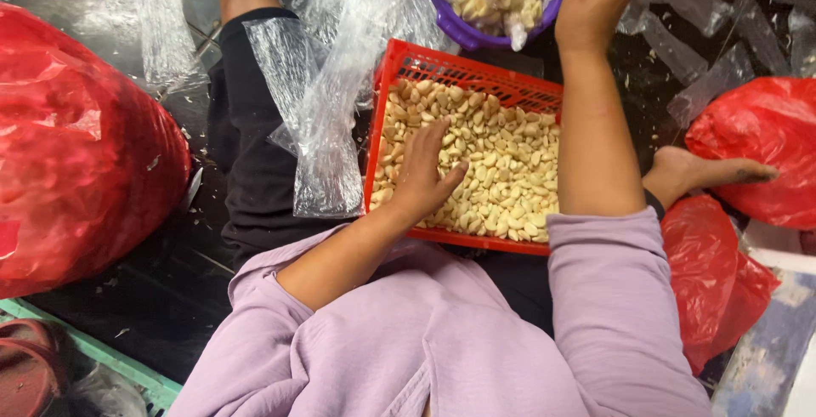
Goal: The person places peeled garlic cloves into small plastic bags, pulling them from a red plastic crate and setting the filled bags aside on the floor.
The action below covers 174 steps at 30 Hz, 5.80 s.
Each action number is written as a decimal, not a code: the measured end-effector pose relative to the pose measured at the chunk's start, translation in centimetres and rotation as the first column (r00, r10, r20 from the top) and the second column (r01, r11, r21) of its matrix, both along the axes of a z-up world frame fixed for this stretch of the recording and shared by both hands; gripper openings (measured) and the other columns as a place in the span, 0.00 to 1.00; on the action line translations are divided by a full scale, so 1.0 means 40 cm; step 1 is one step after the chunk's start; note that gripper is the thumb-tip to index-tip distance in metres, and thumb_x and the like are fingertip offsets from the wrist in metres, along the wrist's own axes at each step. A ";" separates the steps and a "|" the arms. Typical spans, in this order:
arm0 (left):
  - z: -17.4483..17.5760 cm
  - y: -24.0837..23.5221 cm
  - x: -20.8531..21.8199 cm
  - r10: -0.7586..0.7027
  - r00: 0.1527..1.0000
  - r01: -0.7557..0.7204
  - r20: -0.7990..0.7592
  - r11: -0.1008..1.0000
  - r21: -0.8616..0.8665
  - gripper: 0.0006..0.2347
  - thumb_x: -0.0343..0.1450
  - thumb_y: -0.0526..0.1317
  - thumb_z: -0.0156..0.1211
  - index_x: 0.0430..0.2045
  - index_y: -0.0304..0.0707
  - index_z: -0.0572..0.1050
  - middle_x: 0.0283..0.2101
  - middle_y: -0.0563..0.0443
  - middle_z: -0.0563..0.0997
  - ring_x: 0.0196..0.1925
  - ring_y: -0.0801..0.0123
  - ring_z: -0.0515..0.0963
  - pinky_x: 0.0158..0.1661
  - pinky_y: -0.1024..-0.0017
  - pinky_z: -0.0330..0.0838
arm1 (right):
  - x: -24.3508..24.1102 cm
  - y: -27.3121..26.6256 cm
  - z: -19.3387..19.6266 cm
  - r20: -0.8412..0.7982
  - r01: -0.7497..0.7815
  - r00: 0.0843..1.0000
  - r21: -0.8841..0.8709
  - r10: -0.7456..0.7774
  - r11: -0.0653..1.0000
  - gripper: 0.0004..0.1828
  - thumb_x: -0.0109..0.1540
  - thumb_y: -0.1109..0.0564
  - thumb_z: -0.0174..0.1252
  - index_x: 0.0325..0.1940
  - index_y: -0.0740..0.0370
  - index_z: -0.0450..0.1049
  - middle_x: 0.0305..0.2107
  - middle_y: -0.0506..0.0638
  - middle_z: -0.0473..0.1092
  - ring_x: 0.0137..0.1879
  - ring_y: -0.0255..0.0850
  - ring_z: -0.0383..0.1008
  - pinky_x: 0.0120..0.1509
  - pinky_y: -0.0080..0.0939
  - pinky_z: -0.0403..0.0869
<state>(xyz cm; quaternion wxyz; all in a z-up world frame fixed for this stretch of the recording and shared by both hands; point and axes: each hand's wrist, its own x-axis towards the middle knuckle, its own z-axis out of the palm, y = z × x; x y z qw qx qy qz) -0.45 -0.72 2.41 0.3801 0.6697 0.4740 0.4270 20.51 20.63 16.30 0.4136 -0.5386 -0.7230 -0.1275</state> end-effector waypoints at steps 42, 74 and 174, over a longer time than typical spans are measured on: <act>-0.072 0.045 -0.004 0.389 0.420 0.497 0.820 0.658 -0.566 0.21 0.68 0.38 0.70 0.55 0.35 0.73 0.47 0.34 0.84 0.47 0.51 0.86 0.46 0.63 0.84 | 0.266 -0.604 -0.228 -0.898 -0.454 -0.289 -0.177 -0.332 0.874 0.09 0.66 0.51 0.57 0.46 0.52 0.80 0.42 0.48 0.81 0.47 0.41 0.84 0.57 0.45 0.83; -0.039 0.005 0.019 0.203 0.624 0.358 0.755 0.784 -0.507 0.04 0.75 0.35 0.55 0.39 0.36 0.75 0.30 0.49 0.80 0.31 0.71 0.84 0.38 0.75 0.80 | -0.118 -0.603 -0.332 -0.565 -0.202 0.805 -0.544 -0.178 0.815 0.11 0.61 0.69 0.58 0.45 0.59 0.77 0.32 0.50 0.73 0.34 0.40 0.78 0.35 0.34 0.76; -0.009 -0.016 0.044 0.311 0.752 0.278 0.581 0.650 -0.708 0.10 0.76 0.38 0.54 0.50 0.38 0.67 0.31 0.48 0.70 0.25 0.66 0.83 0.28 0.71 0.86 | -0.142 -0.582 -0.117 -0.197 -0.135 0.976 -0.886 -0.096 0.444 0.27 0.60 0.65 0.57 0.64 0.50 0.68 0.46 0.66 0.74 0.56 0.66 0.75 0.60 0.60 0.73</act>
